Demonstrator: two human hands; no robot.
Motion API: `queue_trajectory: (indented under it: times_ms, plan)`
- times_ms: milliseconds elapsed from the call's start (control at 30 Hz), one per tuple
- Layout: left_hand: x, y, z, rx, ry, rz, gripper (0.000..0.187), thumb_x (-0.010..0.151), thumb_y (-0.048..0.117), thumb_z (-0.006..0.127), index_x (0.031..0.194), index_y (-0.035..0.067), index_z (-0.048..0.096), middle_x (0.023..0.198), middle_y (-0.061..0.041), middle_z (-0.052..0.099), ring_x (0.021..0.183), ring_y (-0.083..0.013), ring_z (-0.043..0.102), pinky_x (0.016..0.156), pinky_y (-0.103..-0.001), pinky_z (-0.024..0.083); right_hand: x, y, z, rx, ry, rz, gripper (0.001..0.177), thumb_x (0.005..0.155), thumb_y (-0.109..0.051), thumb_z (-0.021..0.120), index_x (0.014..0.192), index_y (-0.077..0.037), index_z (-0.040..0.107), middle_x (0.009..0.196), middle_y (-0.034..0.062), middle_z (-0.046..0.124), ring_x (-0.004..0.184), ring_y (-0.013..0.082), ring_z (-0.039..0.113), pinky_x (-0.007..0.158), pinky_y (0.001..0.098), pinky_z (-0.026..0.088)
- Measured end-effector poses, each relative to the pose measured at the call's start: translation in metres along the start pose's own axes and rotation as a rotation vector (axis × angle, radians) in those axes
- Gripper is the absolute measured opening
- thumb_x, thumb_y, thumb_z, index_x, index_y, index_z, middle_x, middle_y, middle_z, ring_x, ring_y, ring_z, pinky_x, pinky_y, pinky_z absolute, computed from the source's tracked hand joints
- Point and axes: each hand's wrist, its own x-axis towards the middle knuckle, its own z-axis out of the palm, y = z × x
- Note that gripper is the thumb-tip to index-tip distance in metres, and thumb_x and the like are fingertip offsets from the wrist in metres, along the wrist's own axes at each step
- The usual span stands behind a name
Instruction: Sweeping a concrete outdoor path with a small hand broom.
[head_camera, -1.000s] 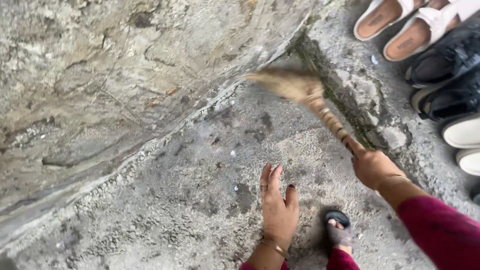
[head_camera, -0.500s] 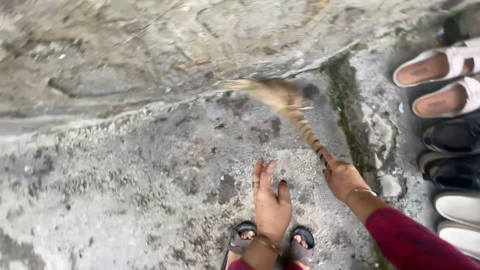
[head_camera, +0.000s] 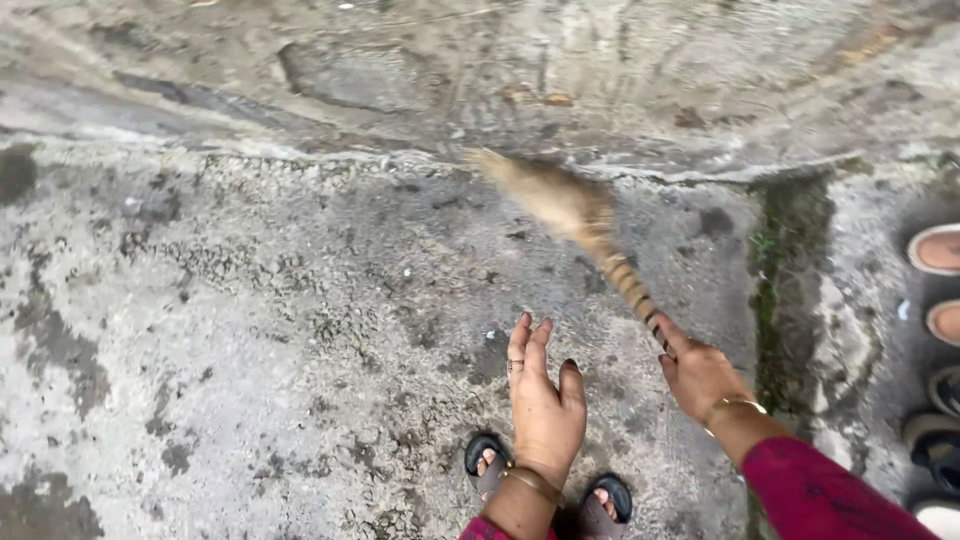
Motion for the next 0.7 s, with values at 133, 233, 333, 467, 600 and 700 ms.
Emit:
queue_trajectory:
  times_ms: [133,233,333,467,600,700]
  plan:
    - [0.017,-0.002,-0.016,-0.011,0.016,-0.071,0.059,0.087,0.005,0.061,0.145,0.003,0.047,0.16,-0.022,0.036,0.144,-0.0413,0.041,0.115,-0.045,0.038,0.012,-0.059,0.03,0.037,-0.089,0.209,0.066,0.108,-0.012,0.042,0.167,-0.029,0.018,0.101,0.0228,0.076,0.085,0.0308,0.076,0.066,0.0348,0.064]
    - [0.021,-0.011,-0.038,-0.016,0.089,0.0,0.061,0.087,0.003,0.061,0.146,0.001,0.046,0.159,-0.023,0.038,0.145,-0.0437,0.042,0.117,-0.046,0.037,0.028,-0.059,0.076,-0.304,-0.086,-0.169,0.071,0.098,-0.007,0.05,0.162,-0.025,0.028,0.109,0.0221,0.074,0.091,0.0295,0.07,0.076,0.0401,0.056]
    - [0.022,-0.025,-0.056,-0.038,0.119,-0.033,0.065,0.085,0.002,0.06,0.148,0.001,0.044,0.16,-0.024,0.035,0.144,-0.0435,0.04,0.117,-0.045,0.036,0.004,-0.083,0.041,-0.321,-0.303,-0.291,0.066,0.101,-0.018,0.054,0.161,-0.03,0.029,0.109,0.0217,0.076,0.088,0.0219,0.072,0.084,0.0372,0.057]
    - [0.029,-0.034,-0.088,-0.075,0.187,-0.097,0.064,0.087,0.003,0.058,0.149,0.002,0.044,0.162,-0.022,0.034,0.143,-0.0414,0.043,0.115,-0.043,0.039,0.031,-0.08,0.02,-0.396,-0.156,-0.324,0.066,0.098,-0.022,0.05,0.158,-0.041,0.029,0.114,0.0083,0.069,0.076,0.0186,0.076,0.072,0.0331,0.065]
    - [0.032,-0.045,-0.111,-0.081,0.229,-0.172,0.063,0.087,0.003,0.058,0.148,0.002,0.044,0.162,-0.022,0.034,0.142,-0.0411,0.045,0.115,-0.042,0.04,0.047,-0.141,0.04,-0.091,-0.024,0.103,0.068,0.105,-0.019,0.049,0.164,-0.034,0.02,0.088,0.0161,0.072,0.073,0.0283,0.072,0.066,0.0426,0.062]
    - [0.035,-0.057,-0.122,-0.075,0.28,-0.164,0.063,0.087,0.003,0.061,0.148,0.0,0.044,0.161,-0.022,0.035,0.143,-0.0429,0.043,0.116,-0.045,0.037,0.072,-0.141,0.105,-0.347,-0.03,-0.208,0.069,0.098,-0.018,0.06,0.16,-0.029,0.033,0.086,0.017,0.073,0.076,0.0243,0.069,0.072,0.039,0.058]
